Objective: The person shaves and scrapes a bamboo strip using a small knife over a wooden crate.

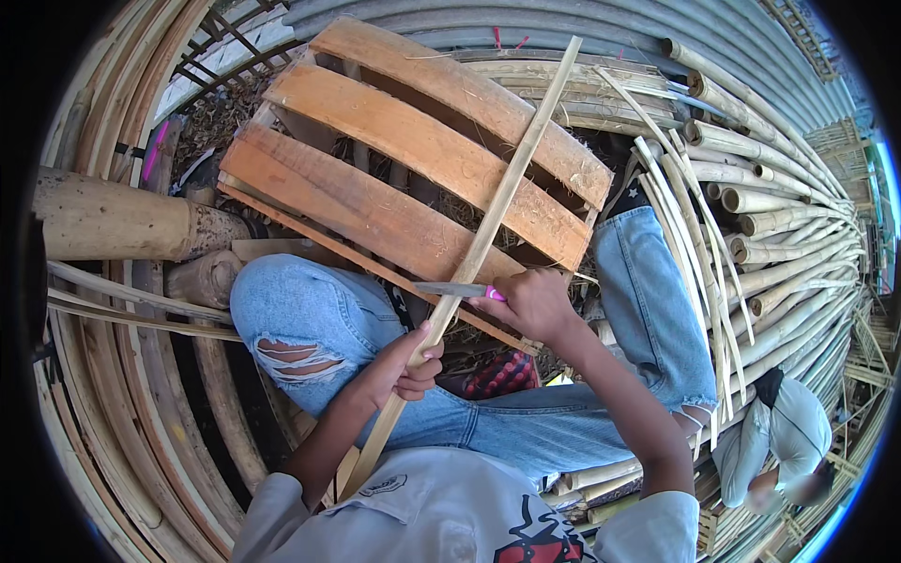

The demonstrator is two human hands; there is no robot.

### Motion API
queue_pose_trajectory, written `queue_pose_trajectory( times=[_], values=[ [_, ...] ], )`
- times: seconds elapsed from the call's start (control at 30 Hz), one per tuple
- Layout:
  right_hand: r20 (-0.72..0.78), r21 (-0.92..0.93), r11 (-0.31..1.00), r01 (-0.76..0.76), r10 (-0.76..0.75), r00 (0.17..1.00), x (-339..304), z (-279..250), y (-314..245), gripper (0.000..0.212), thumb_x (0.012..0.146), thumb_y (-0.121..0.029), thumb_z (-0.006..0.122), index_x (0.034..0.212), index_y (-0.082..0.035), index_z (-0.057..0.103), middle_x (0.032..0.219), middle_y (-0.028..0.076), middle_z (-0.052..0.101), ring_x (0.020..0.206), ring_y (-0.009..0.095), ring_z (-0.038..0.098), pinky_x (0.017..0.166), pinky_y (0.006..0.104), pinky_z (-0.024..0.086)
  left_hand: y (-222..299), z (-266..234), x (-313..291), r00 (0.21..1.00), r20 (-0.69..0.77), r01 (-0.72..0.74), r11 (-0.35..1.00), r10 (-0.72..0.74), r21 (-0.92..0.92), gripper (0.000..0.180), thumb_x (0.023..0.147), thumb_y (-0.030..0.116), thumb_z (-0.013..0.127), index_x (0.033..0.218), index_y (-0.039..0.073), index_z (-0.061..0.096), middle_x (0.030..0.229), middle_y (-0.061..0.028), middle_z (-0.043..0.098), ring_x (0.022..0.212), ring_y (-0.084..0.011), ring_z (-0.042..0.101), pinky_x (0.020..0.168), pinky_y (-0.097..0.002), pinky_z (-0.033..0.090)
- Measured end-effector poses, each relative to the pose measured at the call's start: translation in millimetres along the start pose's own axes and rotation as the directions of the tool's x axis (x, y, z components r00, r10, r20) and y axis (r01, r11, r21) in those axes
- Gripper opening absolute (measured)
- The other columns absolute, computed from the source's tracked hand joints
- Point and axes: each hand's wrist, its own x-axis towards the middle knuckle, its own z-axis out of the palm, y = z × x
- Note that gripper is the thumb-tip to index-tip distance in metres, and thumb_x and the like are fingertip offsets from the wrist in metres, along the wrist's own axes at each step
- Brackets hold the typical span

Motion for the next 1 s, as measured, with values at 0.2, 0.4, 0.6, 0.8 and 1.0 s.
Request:
queue_pose_trajectory(
  times=[0.2, 0.4, 0.6, 0.8, 1.0],
  values=[
    [-0.403, -0.010, 0.968, 0.251, -0.234, 0.885, -3.6, 15.3, -37.2, 0.054, 0.088, -0.051, 0.052, 0.061, -0.005, 0.056, 0.048, 0.014, 0.051, 0.048, 0.034, 0.055, 0.047, 0.0422, 0.042, -1.5, -12.6, -7.7, 0.971, 0.229, 0.115, 0.979, -0.075, -0.166, 0.047, 0.096, 0.057, 0.030, 0.074, 0.017, 0.038, 0.048, 0.0080, 0.019, 0.036, -0.0024, 0.015, 0.032, -0.0179, 0.012],
    [-0.076, 0.158, 0.963, -0.220, 0.234, 0.969, 5.4, -10.1, -6.9, 0.052, 0.088, -0.050, 0.053, 0.059, -0.006, 0.055, 0.047, 0.013, 0.049, 0.044, 0.031, 0.053, 0.044, 0.0402, 0.040, -2.9, -8.6, -6.6, 0.974, 0.225, 0.074, 0.984, -0.036, -0.164, 0.046, 0.096, 0.056, 0.028, 0.075, 0.017, 0.038, 0.049, 0.0079, 0.018, 0.036, -0.0020, 0.014, 0.031, -0.0180, 0.012],
    [-0.054, 0.087, 0.993, 0.075, -0.070, 0.996, 0.4, -0.4, -39.7, 0.052, 0.086, -0.052, 0.053, 0.059, -0.008, 0.056, 0.047, 0.011, 0.049, 0.043, 0.031, 0.052, 0.043, 0.0396, 0.038, 5.3, -8.8, -7.1, 0.955, 0.295, 0.093, 0.961, -0.013, -0.259, 0.045, 0.097, 0.055, 0.028, 0.075, 0.017, 0.037, 0.048, 0.0082, 0.018, 0.034, -0.0009, 0.014, 0.030, -0.0176, 0.011],
    [-0.123, 0.071, 0.997, -0.007, 0.016, 0.992, -0.9, -2.0, -39.7, 0.051, 0.085, -0.052, 0.055, 0.061, -0.007, 0.057, 0.047, 0.011, 0.049, 0.044, 0.029, 0.054, 0.042, 0.0383, 0.038, -10.3, -9.6, -10.1, 0.922, 0.388, 0.198, 0.864, -0.003, -0.463, 0.043, 0.098, 0.050, 0.029, 0.075, 0.015, 0.036, 0.046, 0.0078, 0.018, 0.031, -0.0003, 0.011, 0.027, -0.0173, 0.010],
    [-0.244, 0.166, 0.986, -0.009, 0.050, 0.968, 3.2, 13.3, -61.8, 0.051, 0.086, -0.052, 0.054, 0.062, -0.007, 0.056, 0.047, 0.012, 0.049, 0.045, 0.030, 0.055, 0.043, 0.0394, 0.040, -3.6, -18.3, -2.8, 0.848, 0.518, 0.268, 0.751, 0.113, -0.603, 0.040, 0.099, 0.047, 0.031, 0.076, 0.015, 0.036, 0.045, 0.0071, 0.019, 0.031, -0.0013, 0.014, 0.027, -0.0175, 0.012]
  ],
)
